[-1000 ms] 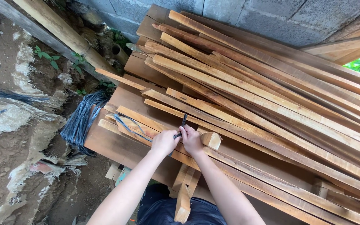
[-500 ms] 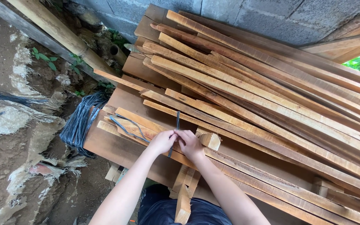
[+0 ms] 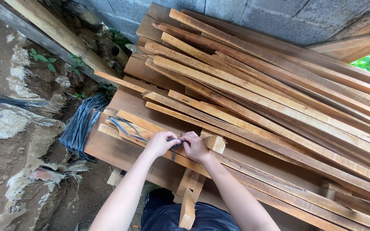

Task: Organizing and tying thin wooden strips into bundles using plastic wire.

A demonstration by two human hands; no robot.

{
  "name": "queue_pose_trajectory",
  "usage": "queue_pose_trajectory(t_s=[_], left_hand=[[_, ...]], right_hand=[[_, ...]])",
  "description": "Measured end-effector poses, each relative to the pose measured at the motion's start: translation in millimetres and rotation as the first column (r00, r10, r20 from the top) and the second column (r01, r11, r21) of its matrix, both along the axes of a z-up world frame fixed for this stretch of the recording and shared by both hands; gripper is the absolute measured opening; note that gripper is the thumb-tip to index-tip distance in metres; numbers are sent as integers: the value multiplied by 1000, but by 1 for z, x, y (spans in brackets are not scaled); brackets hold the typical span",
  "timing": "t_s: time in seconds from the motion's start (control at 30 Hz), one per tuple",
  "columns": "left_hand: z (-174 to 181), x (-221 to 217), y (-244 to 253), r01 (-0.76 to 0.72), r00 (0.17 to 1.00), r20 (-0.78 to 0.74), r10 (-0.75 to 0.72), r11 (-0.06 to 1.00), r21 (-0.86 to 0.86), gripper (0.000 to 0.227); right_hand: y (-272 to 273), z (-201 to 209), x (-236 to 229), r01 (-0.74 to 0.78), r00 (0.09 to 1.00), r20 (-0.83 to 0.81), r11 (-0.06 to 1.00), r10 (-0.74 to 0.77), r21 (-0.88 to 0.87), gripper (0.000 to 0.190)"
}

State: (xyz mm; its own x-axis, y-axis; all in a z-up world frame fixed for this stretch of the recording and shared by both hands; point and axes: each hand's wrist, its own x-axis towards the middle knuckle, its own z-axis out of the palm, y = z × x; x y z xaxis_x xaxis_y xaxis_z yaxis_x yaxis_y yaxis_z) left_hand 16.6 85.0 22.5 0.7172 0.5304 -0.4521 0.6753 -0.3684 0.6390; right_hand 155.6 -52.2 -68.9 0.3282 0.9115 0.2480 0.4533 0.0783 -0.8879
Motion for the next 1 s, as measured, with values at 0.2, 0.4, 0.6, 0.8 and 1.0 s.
queue_pose_trajectory(t_s=[0.2, 0.4, 0.6, 0.8, 1.0], left_hand=[[-19, -5, 2, -53, 999, 11, 53, 998, -18, 16], [-26, -7, 2, -58, 998, 35, 60, 997, -53, 16], [-21, -6, 4, -68, 996, 51, 72, 995, -73, 15], [-31, -6, 5, -92, 993, 69, 99, 991, -92, 19], [-50, -1, 6, -152, 988, 16, 156, 977, -147, 26]], right_hand=[[-1, -7, -1, 20, 998, -52, 999, -23, -40, 16], [-2, 22, 2, -80, 997, -8, 995, 80, -51, 11], [-1, -15, 1, -31, 999, -31, 998, 29, -46, 8], [-5, -21, -6, 77, 997, -31, 995, -75, 60, 21], [3, 13, -6, 140, 976, -178, 987, -125, 74, 17]])
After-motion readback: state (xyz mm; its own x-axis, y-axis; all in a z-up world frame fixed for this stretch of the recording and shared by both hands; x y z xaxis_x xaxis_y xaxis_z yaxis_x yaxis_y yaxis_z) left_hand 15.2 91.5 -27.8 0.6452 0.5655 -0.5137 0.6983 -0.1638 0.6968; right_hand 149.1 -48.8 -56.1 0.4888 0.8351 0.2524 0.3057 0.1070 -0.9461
